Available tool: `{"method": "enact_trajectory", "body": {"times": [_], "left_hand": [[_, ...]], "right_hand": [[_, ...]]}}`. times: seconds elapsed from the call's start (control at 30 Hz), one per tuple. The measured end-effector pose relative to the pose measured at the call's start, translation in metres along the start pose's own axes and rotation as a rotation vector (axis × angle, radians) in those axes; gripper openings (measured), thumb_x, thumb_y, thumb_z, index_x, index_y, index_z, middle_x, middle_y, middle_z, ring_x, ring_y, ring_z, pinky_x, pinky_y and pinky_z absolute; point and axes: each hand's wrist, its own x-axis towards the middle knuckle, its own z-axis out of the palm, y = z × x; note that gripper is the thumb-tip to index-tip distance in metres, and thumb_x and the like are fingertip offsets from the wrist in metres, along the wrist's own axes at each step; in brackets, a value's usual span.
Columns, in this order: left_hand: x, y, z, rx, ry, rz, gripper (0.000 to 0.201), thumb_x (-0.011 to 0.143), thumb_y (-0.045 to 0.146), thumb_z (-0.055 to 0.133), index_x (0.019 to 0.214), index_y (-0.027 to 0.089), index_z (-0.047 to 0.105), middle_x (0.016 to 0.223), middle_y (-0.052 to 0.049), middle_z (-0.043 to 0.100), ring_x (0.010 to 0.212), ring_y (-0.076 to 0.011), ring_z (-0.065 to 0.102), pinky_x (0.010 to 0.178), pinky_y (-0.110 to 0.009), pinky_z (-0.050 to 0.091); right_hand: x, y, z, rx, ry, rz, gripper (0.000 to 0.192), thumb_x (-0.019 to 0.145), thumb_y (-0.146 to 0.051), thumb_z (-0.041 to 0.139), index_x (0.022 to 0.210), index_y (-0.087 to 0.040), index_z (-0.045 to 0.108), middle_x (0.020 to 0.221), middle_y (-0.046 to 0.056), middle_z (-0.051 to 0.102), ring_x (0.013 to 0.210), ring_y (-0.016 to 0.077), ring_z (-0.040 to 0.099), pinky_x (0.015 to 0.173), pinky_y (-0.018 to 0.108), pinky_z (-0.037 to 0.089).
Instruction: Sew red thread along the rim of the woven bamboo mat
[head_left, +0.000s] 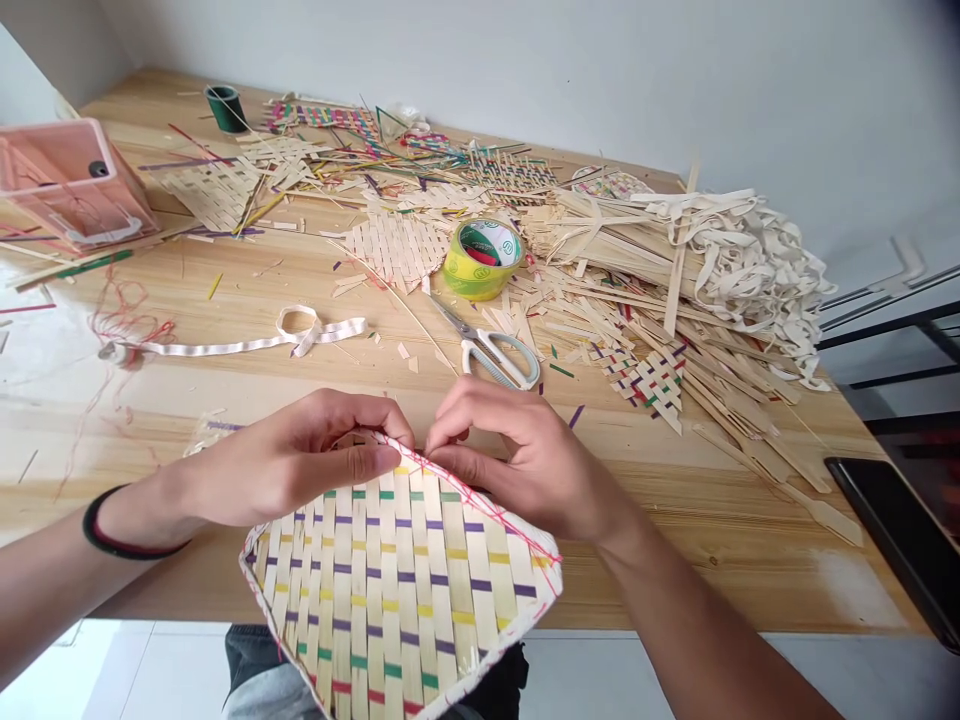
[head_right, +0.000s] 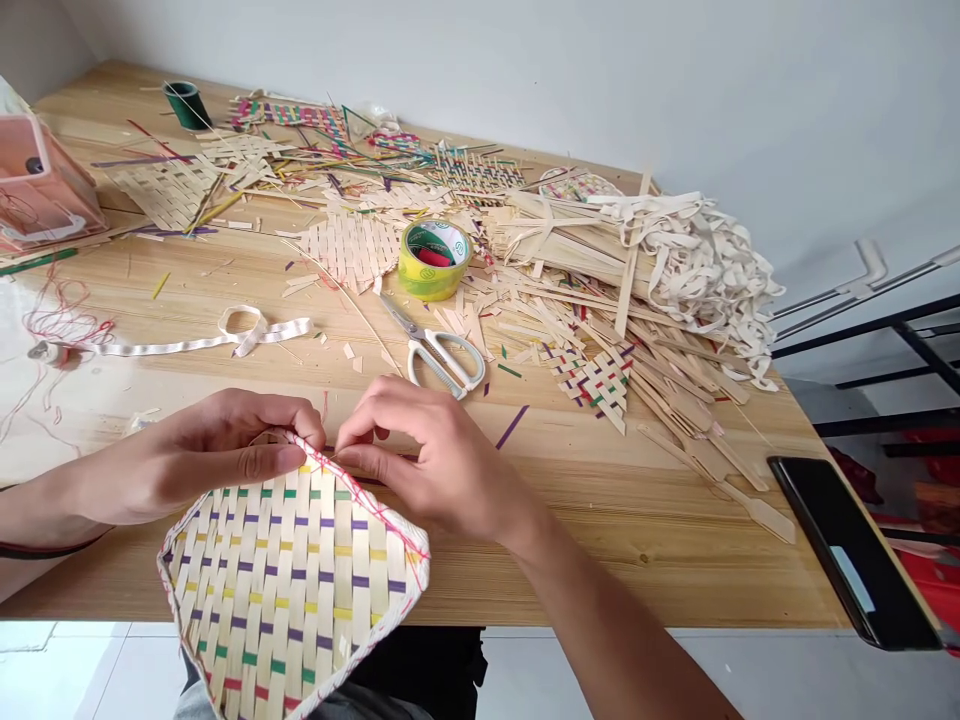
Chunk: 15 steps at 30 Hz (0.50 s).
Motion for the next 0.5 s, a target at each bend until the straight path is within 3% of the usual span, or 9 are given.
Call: {"method": "enact_trajectory", "body": {"times": [0.3,0.5], "left_hand": [[0.0017,0.0028,-0.0012,0.154,-0.010,0.052,0.026,0.106,0.027,0.053,0.090,0.012,0.068,0.079,0.002,0.059,0.069,-0.0098,0.049,0.060,-0.019,0.039],[0.0008,0.0032,-0.0019,0.189,0.004,0.011,0.025,0.104,0.031,0.056,0.097,0.012,0.071,0.083,-0.001,0.064,0.072,-0.0119,0.054,0.063,-0.021,0.042]], "right_hand": [[0.0003,-0.0026,-0.0015,-0.054,-0.019,-0.058,0.015,0.101,-0.011,0.066,0.088,-0.017,0.071,0.085,0.003,0.070,0.081,0.0147,0.062,0.076,0.030,0.050],[0.0006,-0.0042,-0.0033,-0.062,-0.033,-0.041,0.014,0.100,-0.011,0.066,0.089,-0.018,0.071,0.085,0.003,0.071,0.081,0.0155,0.063,0.075,0.031,0.050]]}}
